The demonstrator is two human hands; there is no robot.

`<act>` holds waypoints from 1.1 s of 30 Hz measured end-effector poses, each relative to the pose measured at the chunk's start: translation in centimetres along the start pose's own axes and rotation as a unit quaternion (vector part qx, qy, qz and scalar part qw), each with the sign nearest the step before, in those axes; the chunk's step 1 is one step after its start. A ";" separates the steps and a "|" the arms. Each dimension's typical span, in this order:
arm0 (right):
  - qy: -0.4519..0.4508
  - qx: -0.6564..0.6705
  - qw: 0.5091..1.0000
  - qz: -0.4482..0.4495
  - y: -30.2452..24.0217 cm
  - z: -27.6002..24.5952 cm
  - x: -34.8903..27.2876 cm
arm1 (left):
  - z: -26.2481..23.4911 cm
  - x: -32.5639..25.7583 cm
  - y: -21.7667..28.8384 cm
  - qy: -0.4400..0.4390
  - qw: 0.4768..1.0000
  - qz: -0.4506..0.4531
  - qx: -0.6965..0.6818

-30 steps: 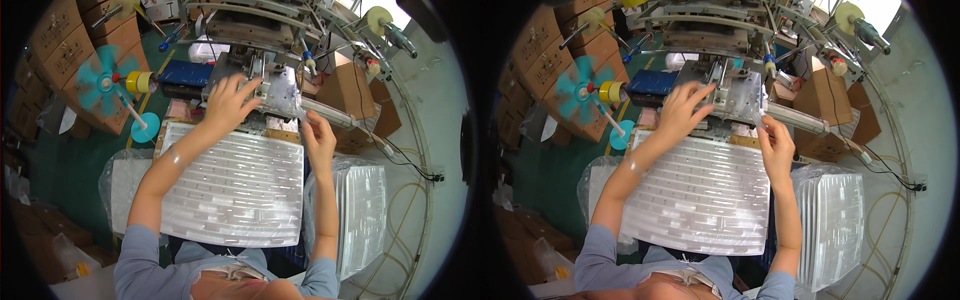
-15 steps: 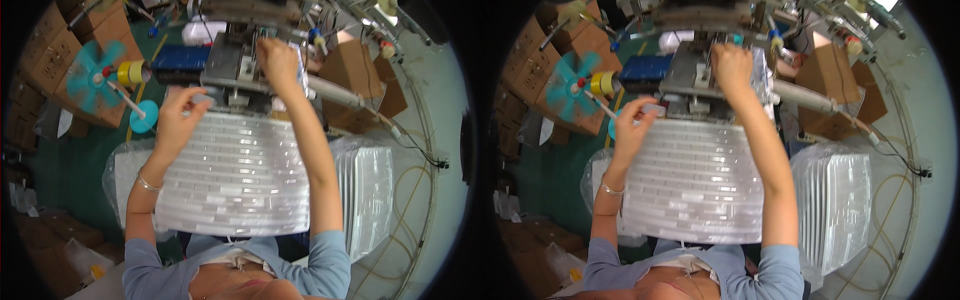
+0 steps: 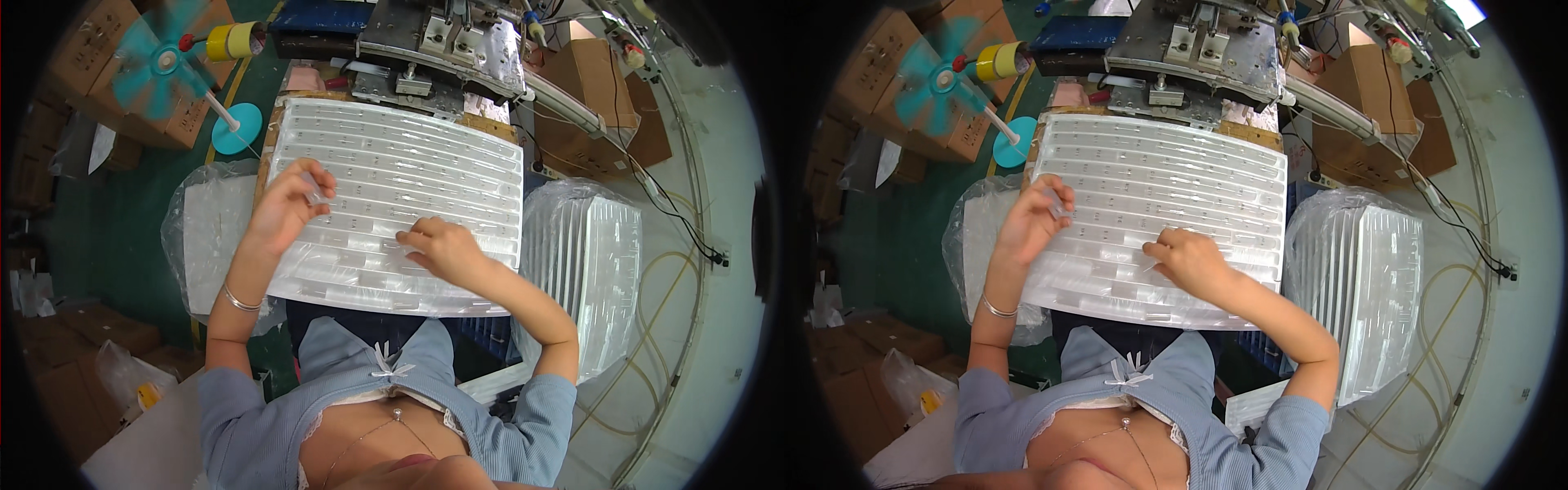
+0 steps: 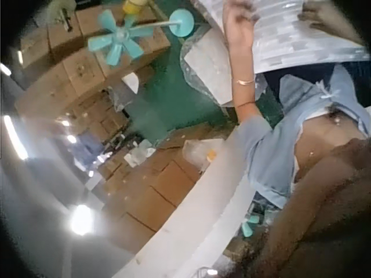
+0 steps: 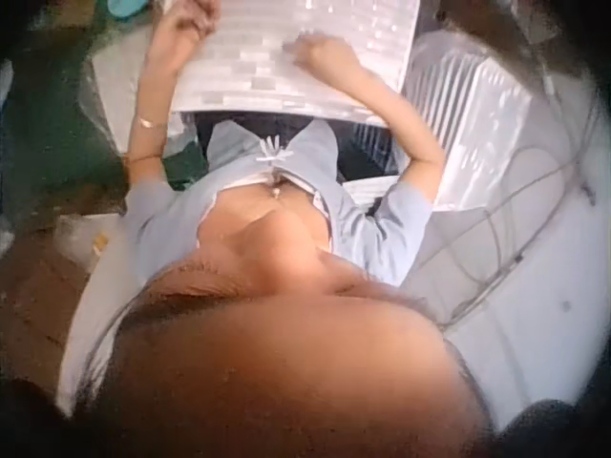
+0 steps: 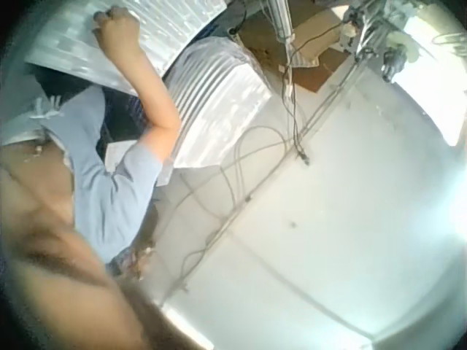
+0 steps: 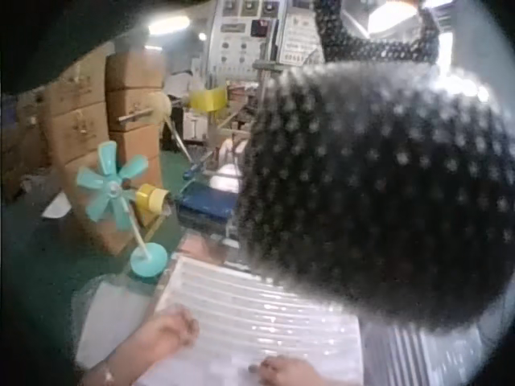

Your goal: The person repeatedly picks up small white plastic components from a stack and places them into a machine. The machine processes the components, and the person then removes the finished items and places them onto a growing stack of clear plastic trays. The task involves continuous repetitive handling of small parts and finished trays.

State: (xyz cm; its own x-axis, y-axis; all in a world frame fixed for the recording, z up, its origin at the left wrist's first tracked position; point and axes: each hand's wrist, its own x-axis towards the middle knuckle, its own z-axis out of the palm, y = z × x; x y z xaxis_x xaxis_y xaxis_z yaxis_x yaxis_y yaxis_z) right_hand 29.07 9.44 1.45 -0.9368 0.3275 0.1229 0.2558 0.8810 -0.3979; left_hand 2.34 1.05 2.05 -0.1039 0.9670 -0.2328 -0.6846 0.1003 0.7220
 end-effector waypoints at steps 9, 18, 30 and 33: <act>-0.068 -0.080 0.994 -0.030 -1.1 2.8 -0.3 | 2.7 -1.3 -0.1 -0.003 0.945 0.129 0.302; 0.252 0.236 0.911 0.227 7.9 -5.5 2.1 | 2.6 2.7 -0.3 0.001 0.747 0.191 0.637; 0.402 0.185 0.876 0.191 10.8 -7.9 1.9 | 9.5 11.8 3.2 0.082 0.563 0.369 0.735; 0.412 0.105 0.888 0.176 11.3 -9.6 3.6 | 13.3 17.8 5.1 0.147 0.430 0.420 0.786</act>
State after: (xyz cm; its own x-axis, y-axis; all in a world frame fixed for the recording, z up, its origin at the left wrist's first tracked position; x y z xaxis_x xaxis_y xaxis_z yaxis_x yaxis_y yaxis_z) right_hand 30.84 23.83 6.10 -0.2924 0.7845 0.5468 0.3670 0.6201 -0.6934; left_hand 6.58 21.90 10.28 -0.0838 0.7687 0.6341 0.9919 0.0035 0.1270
